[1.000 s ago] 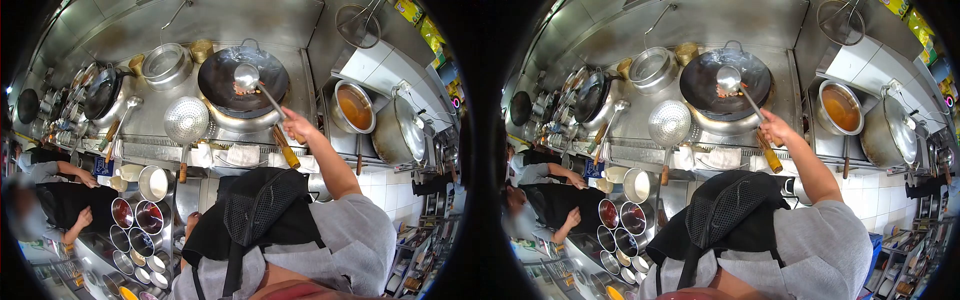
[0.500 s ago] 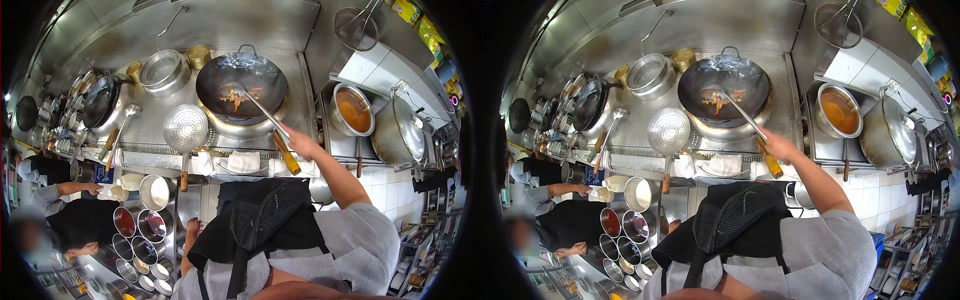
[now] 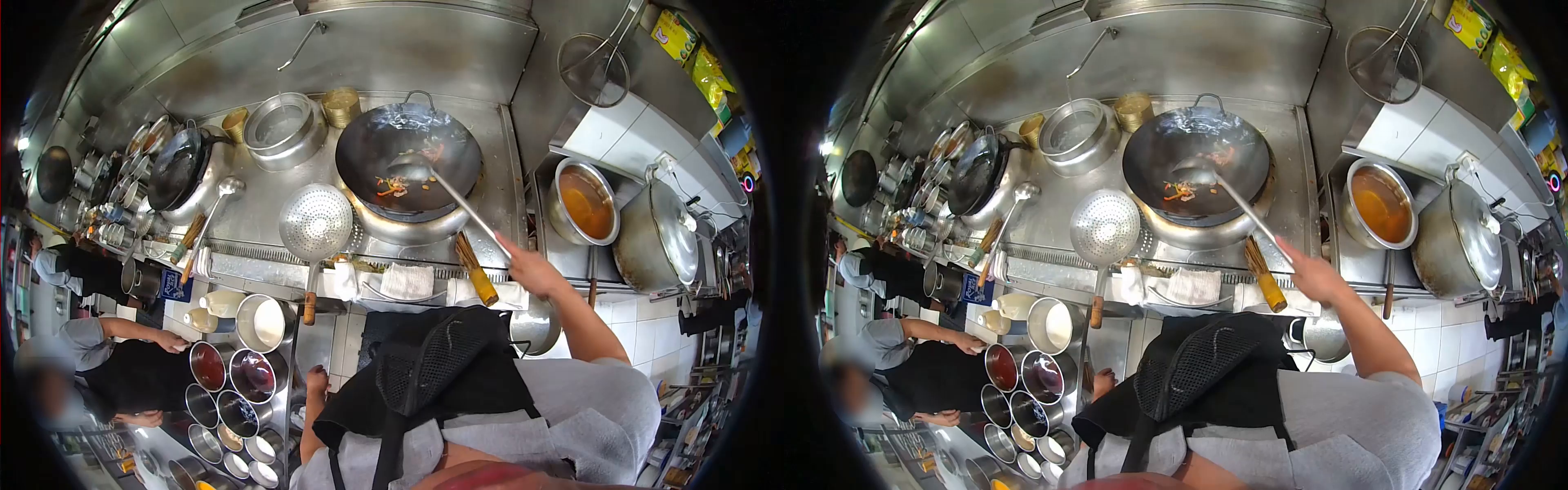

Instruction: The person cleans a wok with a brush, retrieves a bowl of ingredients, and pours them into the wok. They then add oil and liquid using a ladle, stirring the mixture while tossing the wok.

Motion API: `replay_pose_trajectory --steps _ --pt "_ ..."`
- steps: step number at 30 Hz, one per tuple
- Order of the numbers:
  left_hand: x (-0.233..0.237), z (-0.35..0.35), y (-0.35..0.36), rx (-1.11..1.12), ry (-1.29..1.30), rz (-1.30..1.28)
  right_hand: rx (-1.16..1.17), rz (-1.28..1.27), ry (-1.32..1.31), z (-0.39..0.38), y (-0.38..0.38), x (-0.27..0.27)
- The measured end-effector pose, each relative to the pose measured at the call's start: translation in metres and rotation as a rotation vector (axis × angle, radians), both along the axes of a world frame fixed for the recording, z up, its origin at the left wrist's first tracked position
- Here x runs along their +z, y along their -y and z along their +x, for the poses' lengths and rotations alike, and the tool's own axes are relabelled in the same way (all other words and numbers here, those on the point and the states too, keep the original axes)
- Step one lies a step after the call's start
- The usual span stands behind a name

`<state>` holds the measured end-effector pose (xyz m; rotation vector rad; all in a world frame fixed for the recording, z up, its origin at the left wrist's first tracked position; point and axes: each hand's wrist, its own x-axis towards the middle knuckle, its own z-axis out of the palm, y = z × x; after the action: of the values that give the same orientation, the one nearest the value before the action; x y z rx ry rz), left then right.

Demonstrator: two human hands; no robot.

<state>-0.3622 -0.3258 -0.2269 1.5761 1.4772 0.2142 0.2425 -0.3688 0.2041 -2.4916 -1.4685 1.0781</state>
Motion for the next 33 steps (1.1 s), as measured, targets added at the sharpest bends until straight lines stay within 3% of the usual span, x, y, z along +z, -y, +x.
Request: replay_pose_trajectory --steps 1,5,7,10,13,15,16,17,19,20,21,22,23,24,25,27,29,30,32,33 --pt "0.001 0.000 0.007 0.171 -0.024 -0.046 -0.039 -0.092 -0.116 -0.003 0.006 0.006" --pt "-0.013 -0.003 0.025 0.205 -0.233 -0.158 0.119 0.033 -0.055 0.009 -0.005 -0.061" --pt "-0.018 0.008 0.031 0.208 -0.287 -0.193 0.134 0.138 0.171 0.024 -0.030 -0.090" --pt "-0.011 0.015 0.029 -0.038 -0.173 -0.079 0.121 0.124 0.285 0.047 -0.036 -0.079" --pt "0.019 0.027 0.024 -0.199 -0.110 -0.004 0.165 0.130 0.254 0.050 0.004 -0.026" --pt "0.078 0.064 0.022 0.459 0.028 -0.434 0.195 0.098 0.296 0.055 0.011 -0.036" --pt "0.111 0.078 0.020 0.352 -0.075 -0.378 0.215 0.069 0.335 0.055 0.013 -0.044" --pt "0.095 0.070 0.020 0.348 -0.079 -0.379 0.211 0.067 0.332 0.055 0.005 -0.056" --pt "0.020 0.044 0.021 0.212 -0.029 -0.432 0.116 -0.011 0.357 0.066 -0.030 -0.088" --pt "-0.006 0.032 0.027 0.014 -0.209 -0.254 0.136 0.145 0.331 0.081 -0.041 -0.115" --pt "-0.005 0.028 0.027 0.017 -0.209 -0.256 0.155 0.308 0.301 0.093 -0.051 -0.132" --pt "-0.001 0.027 0.023 0.055 -0.157 -0.246 0.158 0.310 0.298 0.092 -0.060 -0.123" --pt "0.006 0.026 0.019 0.089 -0.108 -0.241 -0.053 0.311 0.009 0.080 -0.067 -0.106" --pt "0.068 0.055 0.016 0.242 -0.031 -0.383 -0.270 0.306 -0.279 0.069 -0.072 -0.097" --pt "0.068 0.052 0.016 0.236 -0.036 -0.387 -0.278 0.302 -0.280 0.065 -0.080 -0.121" --pt "0.050 0.041 0.010 0.322 0.013 -0.411 -0.158 0.721 0.125 0.058 -0.102 -0.186" --pt "0.034 0.030 0.011 0.226 0.003 -0.419 -0.428 0.510 -0.209 0.011 -0.114 -0.156" --pt "0.045 0.034 0.011 0.237 -0.024 -0.423 -0.421 0.504 -0.209 0.011 -0.115 -0.156" --pt "0.068 0.042 0.013 0.286 -0.083 -0.447 -0.386 0.384 -0.656 0.015 -0.114 -0.157" --pt "0.065 0.041 0.015 0.283 -0.082 -0.452 -0.389 0.380 -0.652 0.012 -0.109 -0.147"
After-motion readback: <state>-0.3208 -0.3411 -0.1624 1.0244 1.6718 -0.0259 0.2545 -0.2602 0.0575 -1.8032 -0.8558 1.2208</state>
